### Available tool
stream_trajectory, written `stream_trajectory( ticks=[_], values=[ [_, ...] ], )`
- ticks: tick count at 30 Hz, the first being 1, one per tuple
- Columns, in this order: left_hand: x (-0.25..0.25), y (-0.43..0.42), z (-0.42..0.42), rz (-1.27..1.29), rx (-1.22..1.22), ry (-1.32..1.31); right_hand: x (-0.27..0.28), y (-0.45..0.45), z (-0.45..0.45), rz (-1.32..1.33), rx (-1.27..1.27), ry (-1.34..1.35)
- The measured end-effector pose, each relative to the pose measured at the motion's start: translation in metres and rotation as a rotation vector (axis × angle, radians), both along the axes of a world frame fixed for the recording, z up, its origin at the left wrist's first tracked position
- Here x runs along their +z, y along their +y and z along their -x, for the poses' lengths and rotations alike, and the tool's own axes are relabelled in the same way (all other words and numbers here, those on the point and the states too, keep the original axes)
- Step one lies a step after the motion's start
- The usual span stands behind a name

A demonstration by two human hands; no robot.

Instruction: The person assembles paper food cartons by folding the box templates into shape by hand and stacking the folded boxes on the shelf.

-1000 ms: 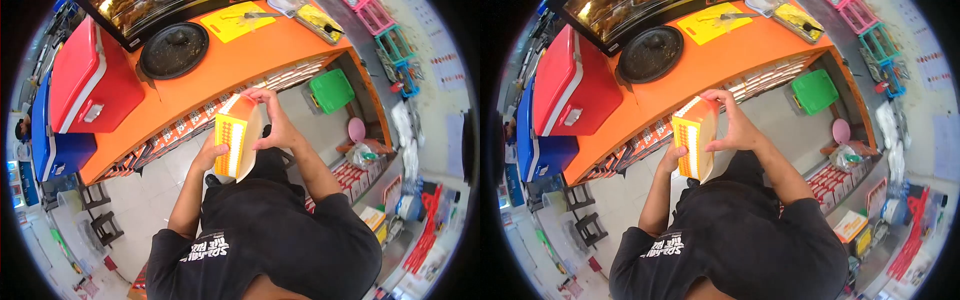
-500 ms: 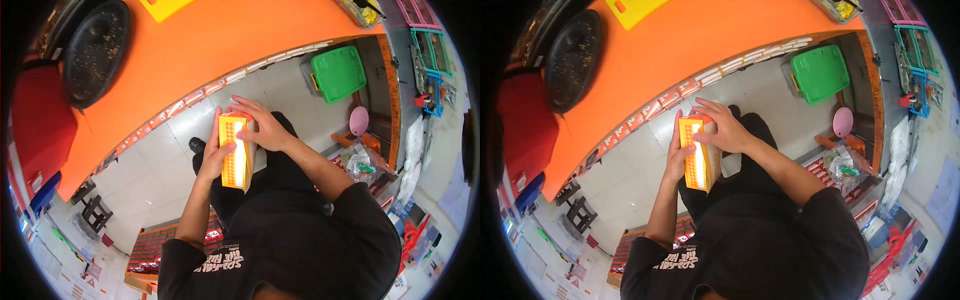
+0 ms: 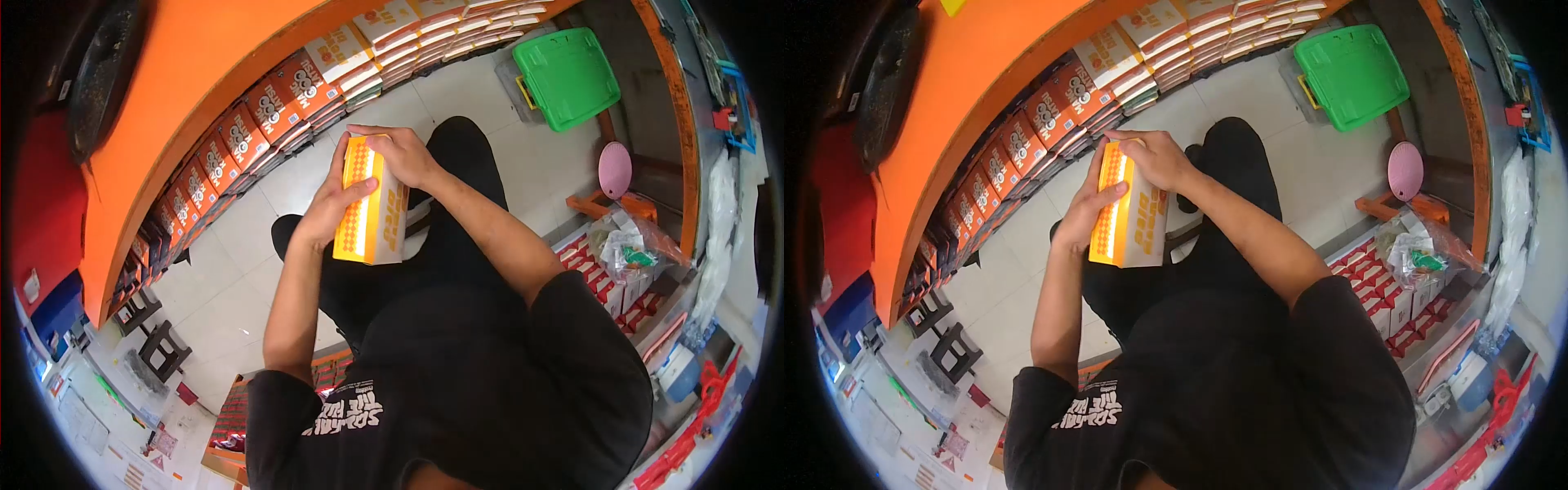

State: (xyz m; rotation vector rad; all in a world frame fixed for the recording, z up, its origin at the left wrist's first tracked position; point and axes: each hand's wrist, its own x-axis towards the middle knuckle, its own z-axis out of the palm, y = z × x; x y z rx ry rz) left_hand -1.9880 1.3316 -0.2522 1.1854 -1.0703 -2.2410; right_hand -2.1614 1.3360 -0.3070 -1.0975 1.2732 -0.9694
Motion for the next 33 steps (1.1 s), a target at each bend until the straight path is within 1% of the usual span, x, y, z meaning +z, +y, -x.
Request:
stream_trajectory(
  ticks=[1,2,3,4,6,7,8,10,11,12,14,15,16,17,18,19,20,22,23,24,26,27,28,29,30,32,33],
  values=[
    [-0.007,0.005,-0.005,0.037,-0.041,-0.070,0.001,0.010,0.005,-0.001,-0.031,-0.017],
    [-0.024,0.005,-0.016,0.024,-0.068,0.005,0.004,0.016,0.009,0.003,-0.060,-0.032],
    [-0.011,0.004,-0.015,0.009,-0.152,-0.020,-0.001,0.018,0.013,0.067,-0.188,-0.100],
    [0.003,0.009,-0.014,-0.020,-0.237,-0.049,-0.008,0.023,0.020,0.067,-0.201,-0.096],
    [0.008,0.016,-0.004,-0.034,-0.309,-0.080,-0.010,0.030,0.032,0.065,-0.219,-0.091],
    [0.017,0.019,0.003,-0.017,-0.327,-0.103,-0.017,0.033,0.035,0.133,-0.239,-0.096],
    [0.025,0.020,0.011,0.003,-0.348,-0.128,-0.014,0.037,0.039,0.139,-0.247,-0.116],
    [0.019,0.022,0.013,0.012,-0.339,-0.147,-0.009,0.044,0.045,0.154,-0.280,-0.161],
    [0.012,0.019,0.006,-0.008,-0.303,-0.083,-0.012,0.045,0.047,0.140,-0.310,-0.161],
    [0.004,0.020,0.006,0.012,-0.115,0.098,-0.015,0.047,0.047,0.089,-0.374,-0.175],
    [-0.028,0.020,-0.024,-0.142,0.349,0.507,-0.023,0.040,0.048,-0.003,-0.497,-0.192],
    [-0.032,0.031,-0.018,-0.040,0.604,0.396,-0.045,0.032,0.043,0.035,-0.559,-0.279],
    [-0.061,0.033,-0.032,-0.033,0.732,0.329,-0.070,0.019,0.036,-0.021,-0.609,-0.339],
    [-0.086,0.037,-0.033,-0.040,0.718,0.184,-0.094,0.006,0.028,-0.082,-0.653,-0.397],
    [-0.101,0.043,-0.029,-0.048,0.709,0.040,-0.106,-0.001,0.020,-0.147,-0.688,-0.454],
    [-0.102,0.046,-0.013,-0.038,0.635,-0.071,-0.078,0.003,0.017,-0.181,-0.638,-0.688],
    [-0.104,0.039,0.007,-0.024,0.557,-0.173,-0.076,-0.008,0.007,-0.227,-0.677,-0.732],
    [-0.111,0.004,0.028,0.108,0.409,-0.245,-0.077,-0.038,-0.012,-0.313,-0.763,-0.820],
    [-0.128,-0.025,0.031,0.116,0.440,-0.285,-0.056,-0.032,-0.007,-0.278,-0.627,-0.660],
    [-0.144,-0.052,0.031,0.122,0.469,-0.324,-0.051,-0.037,-0.005,-0.262,-0.583,-0.525],
    [-0.137,-0.088,0.041,0.172,0.445,-0.289,-0.050,-0.043,-0.003,-0.243,-0.691,-0.372],
    [-0.143,-0.104,0.044,0.239,0.481,-0.370,-0.054,-0.041,0.006,-0.193,-0.588,-0.331],
    [-0.158,-0.127,0.037,0.366,0.366,-0.289,-0.060,-0.033,0.024,-0.146,-0.481,-0.283],
    [-0.157,-0.141,0.038,0.351,0.336,-0.397,-0.064,-0.024,0.041,-0.101,-0.371,-0.235],
    [-0.152,-0.152,0.041,0.337,0.305,-0.503,-0.051,-0.007,0.053,-0.119,-0.403,-0.325],
    [-0.150,-0.163,0.044,0.245,0.331,-0.546,-0.011,0.034,0.085,-0.250,-0.410,-0.388],
    [-0.169,-0.181,0.035,0.204,0.302,-0.481,-0.006,0.053,0.101,-0.248,-0.432,-0.373]
  ],
)
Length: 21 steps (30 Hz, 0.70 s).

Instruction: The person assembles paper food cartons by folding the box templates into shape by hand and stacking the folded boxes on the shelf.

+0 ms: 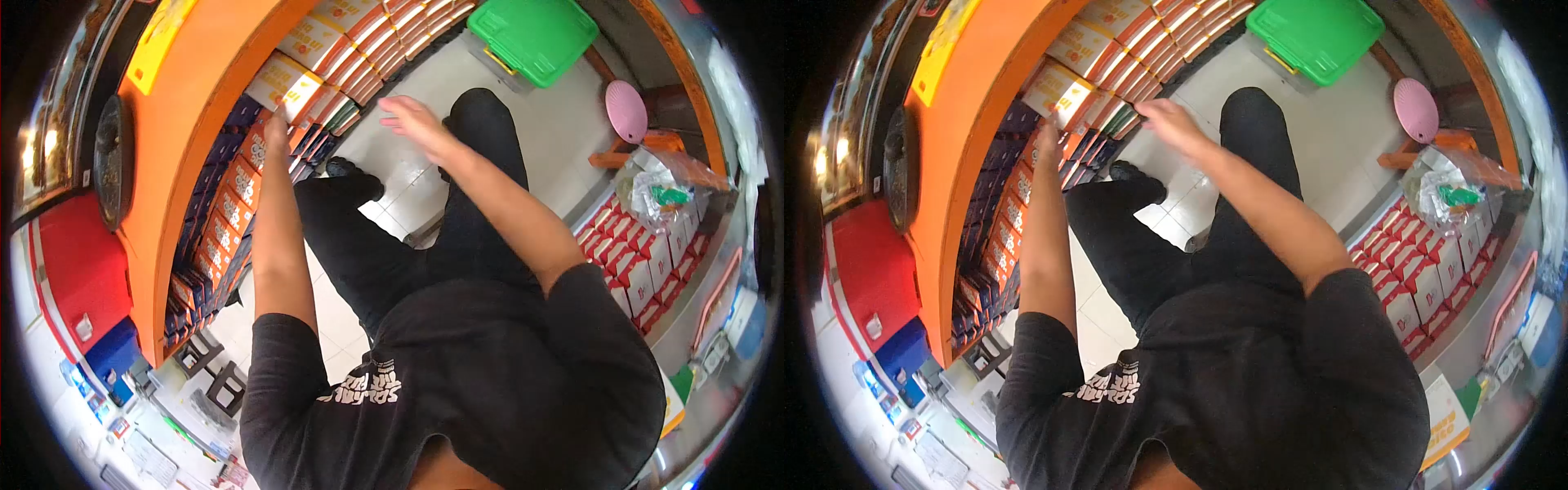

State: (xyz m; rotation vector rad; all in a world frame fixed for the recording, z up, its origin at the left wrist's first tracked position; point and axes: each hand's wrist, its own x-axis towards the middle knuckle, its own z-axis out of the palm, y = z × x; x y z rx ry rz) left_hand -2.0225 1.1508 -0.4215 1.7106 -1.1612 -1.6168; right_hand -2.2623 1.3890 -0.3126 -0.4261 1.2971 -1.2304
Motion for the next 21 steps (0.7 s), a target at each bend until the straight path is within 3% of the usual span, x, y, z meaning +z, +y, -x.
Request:
stream_trajectory(
  ticks=[3,5,7,10,16,18,21],
  values=[
    [-0.035,-0.029,-0.010,0.042,0.080,0.036,0.023,0.062,0.041,0.010,-0.113,0.057],
    [-0.027,-0.037,-0.007,0.010,-0.011,0.066,0.040,0.104,0.062,0.014,-0.189,0.135],
    [-0.031,-0.047,0.003,0.001,0.126,-0.047,0.063,0.143,0.076,-0.003,-0.283,0.226],
    [-0.041,-0.052,0.005,0.070,0.144,0.053,0.084,0.198,0.087,-0.099,-0.446,0.315],
    [-0.046,-0.052,0.040,0.242,-0.037,0.105,0.108,0.278,0.078,-0.141,-0.694,0.384],
    [-0.045,-0.043,0.070,0.317,-0.110,0.092,0.119,0.304,0.069,-0.131,-0.666,0.389],
    [-0.035,0.002,0.112,0.445,-0.126,0.012,0.171,0.368,0.048,-0.254,-0.556,0.807]
  ],
)
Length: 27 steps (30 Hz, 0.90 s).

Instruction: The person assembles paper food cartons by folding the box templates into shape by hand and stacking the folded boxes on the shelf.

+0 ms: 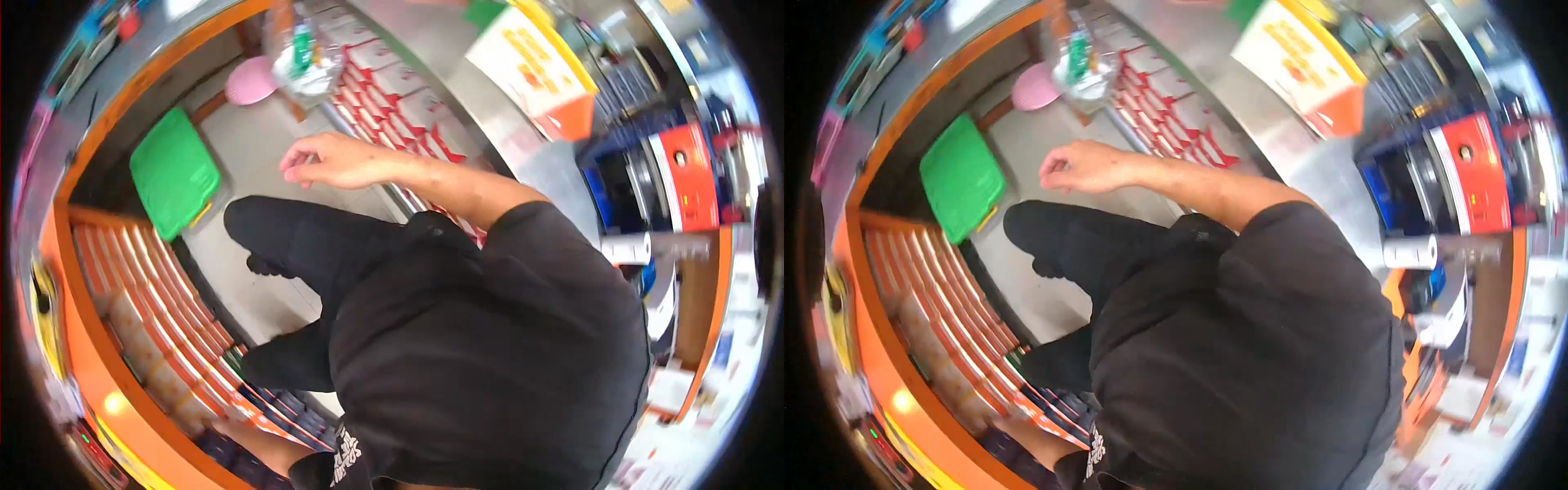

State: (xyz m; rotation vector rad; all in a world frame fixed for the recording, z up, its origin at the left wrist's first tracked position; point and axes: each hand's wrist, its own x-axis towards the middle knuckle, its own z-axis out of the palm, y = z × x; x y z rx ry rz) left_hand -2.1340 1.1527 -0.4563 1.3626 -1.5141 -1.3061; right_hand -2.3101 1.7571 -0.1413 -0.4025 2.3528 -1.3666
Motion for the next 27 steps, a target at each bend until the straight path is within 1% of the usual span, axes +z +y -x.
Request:
stream_trajectory(
  ticks=[3,5,6,7,9,10,11,13,16,19,20,21,22,23,26,27],
  values=[
    [-0.006,0.023,-0.003,0.096,0.052,-0.065,0.041,0.062,-0.019,-0.175,-0.123,0.302],
    [-0.007,0.036,-0.003,0.130,0.088,-0.091,0.095,0.082,-0.047,-0.325,-0.290,0.360],
    [-0.007,0.044,-0.001,0.144,0.094,-0.102,0.117,0.098,-0.062,-0.420,-0.387,0.522],
    [-0.008,0.049,-0.002,0.158,0.108,-0.107,0.128,0.117,-0.074,-0.621,-0.477,0.785],
    [-0.008,0.062,0.000,0.179,0.136,-0.109,0.164,0.151,-0.099,-1.019,-0.704,1.017],
    [-0.005,0.069,0.002,0.190,0.149,-0.103,0.173,0.174,-0.108,-1.301,-0.837,0.956],
    [-0.004,0.073,0.004,0.198,0.158,-0.098,0.202,0.167,-0.115,-1.323,-1.048,0.695],
    [0.001,0.087,0.013,0.221,0.165,-0.059,0.173,0.239,-0.129,-1.373,-0.992,0.801],
    [0.003,0.105,0.036,0.258,0.175,0.023,0.160,0.302,-0.119,-0.989,-0.735,0.367],
    [0.005,0.137,0.080,0.345,0.091,0.175,0.145,0.320,-0.084,-0.879,-0.677,0.697],
    [0.014,0.154,0.096,0.363,0.014,0.226,0.146,0.314,-0.075,-0.839,-0.770,0.677],
    [0.030,0.170,0.106,0.359,-0.159,0.267,0.146,0.305,-0.062,-0.795,-0.862,0.652],
    [0.058,0.189,0.108,0.085,-0.386,0.344,0.148,0.296,-0.051,-0.751,-0.952,0.627],
    [0.104,0.232,0.111,0.070,-0.330,0.395,0.149,0.292,-0.039,-0.801,-1.027,0.616],
    [0.129,0.242,0.114,0.059,-0.459,0.391,0.140,0.332,-0.002,-0.696,-1.071,0.625],
    [0.141,0.248,0.114,0.010,-0.442,0.382,0.143,0.341,0.006,-0.672,-1.091,0.617]
  ],
)
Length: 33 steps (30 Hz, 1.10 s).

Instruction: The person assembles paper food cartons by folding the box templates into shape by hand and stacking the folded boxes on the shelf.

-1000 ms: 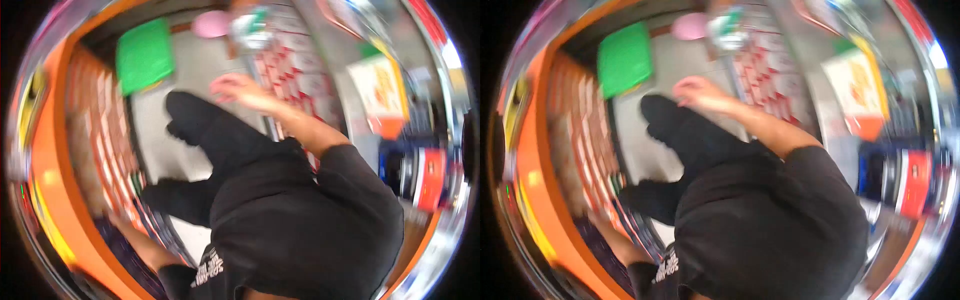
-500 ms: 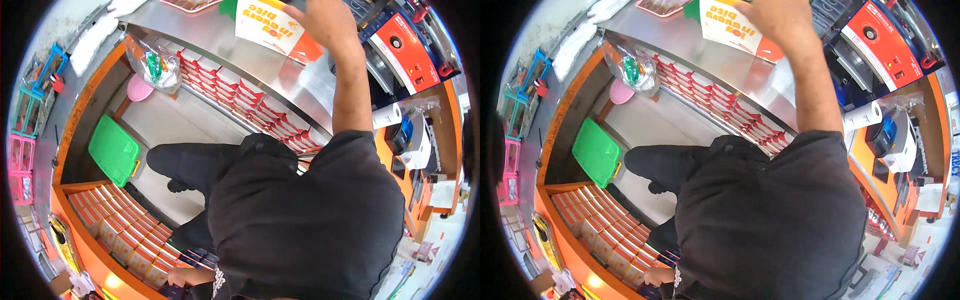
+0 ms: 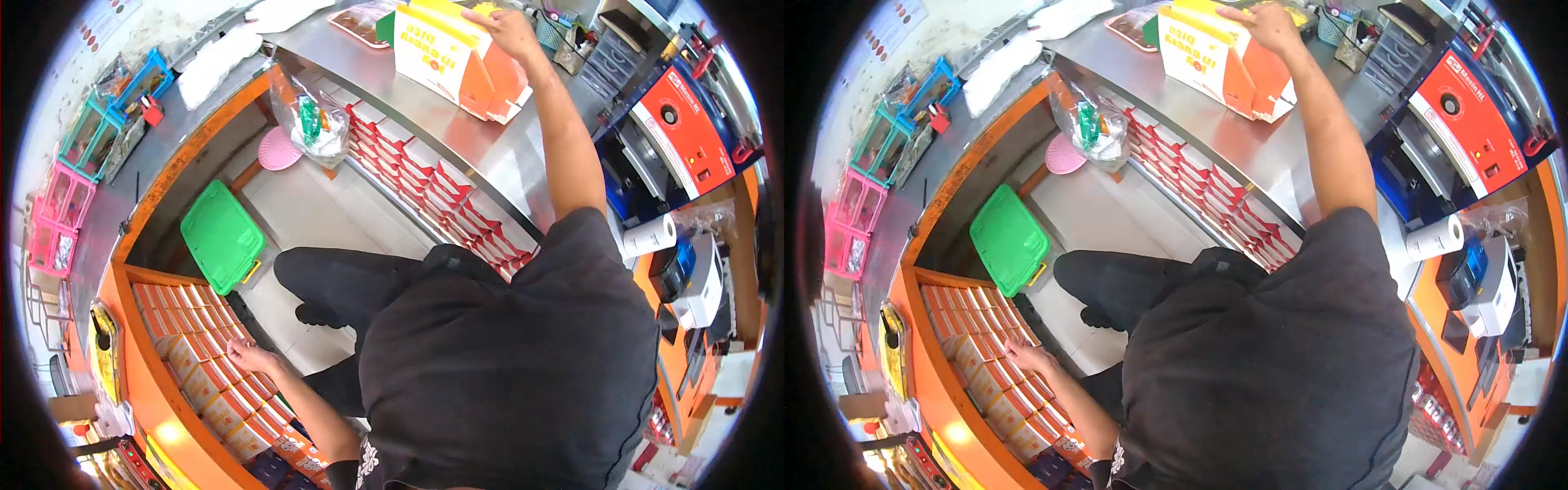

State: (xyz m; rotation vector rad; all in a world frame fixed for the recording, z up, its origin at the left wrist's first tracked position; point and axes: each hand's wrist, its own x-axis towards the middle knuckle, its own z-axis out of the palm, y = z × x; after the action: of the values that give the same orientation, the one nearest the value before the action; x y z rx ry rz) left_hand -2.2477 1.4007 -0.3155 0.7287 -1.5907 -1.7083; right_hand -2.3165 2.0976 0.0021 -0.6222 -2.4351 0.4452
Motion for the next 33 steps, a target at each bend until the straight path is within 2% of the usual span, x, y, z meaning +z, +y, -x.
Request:
stream_trajectory(
  ticks=[3,9,10,13,14,17,18,21,25,26,29,32,33],
  values=[
    [0.010,-0.002,-0.005,-0.077,-0.090,0.003,0.002,0.017,0.009,0.129,0.232,0.310],
    [0.027,0.014,-0.012,-0.196,-0.201,0.052,0.018,0.033,-0.012,0.499,0.302,-0.129],
    [0.020,0.012,-0.009,-0.202,-0.226,0.029,0.019,0.030,-0.014,0.462,0.323,-0.200],
    [0.023,0.020,-0.004,-0.253,-0.327,0.043,0.007,0.016,-0.016,0.703,0.257,-0.037],
    [0.026,0.023,-0.003,-0.231,-0.357,0.037,0.003,0.021,-0.015,0.811,0.340,0.074],
    [0.030,0.023,-0.001,-0.259,-0.413,0.004,0.012,0.048,-0.020,0.612,0.231,0.267],
    [0.036,0.025,-0.001,-0.277,-0.415,-0.009,0.029,0.033,-0.031,0.282,0.101,0.236],
    [0.046,0.027,-0.003,-0.290,-0.442,-0.041,0.075,0.015,-0.042,-0.120,-0.035,0.119],
    [0.058,0.038,-0.004,-0.169,-0.542,-0.083,0.104,-0.023,-0.042,-0.481,-0.087,0.441],
    [0.062,0.043,-0.005,-0.130,-0.568,-0.109,0.117,-0.040,-0.043,-0.521,-0.193,0.311],
    [0.085,0.055,-0.014,0.106,-0.801,-0.238,0.124,-0.039,-0.026,-0.490,-0.253,0.400],
    [0.085,0.044,-0.025,0.184,-1.029,-0.366,0.133,-0.015,-0.019,-0.439,-0.391,0.481],
    [0.084,0.041,-0.029,0.209,-1.083,-0.389,0.136,-0.022,-0.018,-0.343,-0.324,0.684]
  ],
)
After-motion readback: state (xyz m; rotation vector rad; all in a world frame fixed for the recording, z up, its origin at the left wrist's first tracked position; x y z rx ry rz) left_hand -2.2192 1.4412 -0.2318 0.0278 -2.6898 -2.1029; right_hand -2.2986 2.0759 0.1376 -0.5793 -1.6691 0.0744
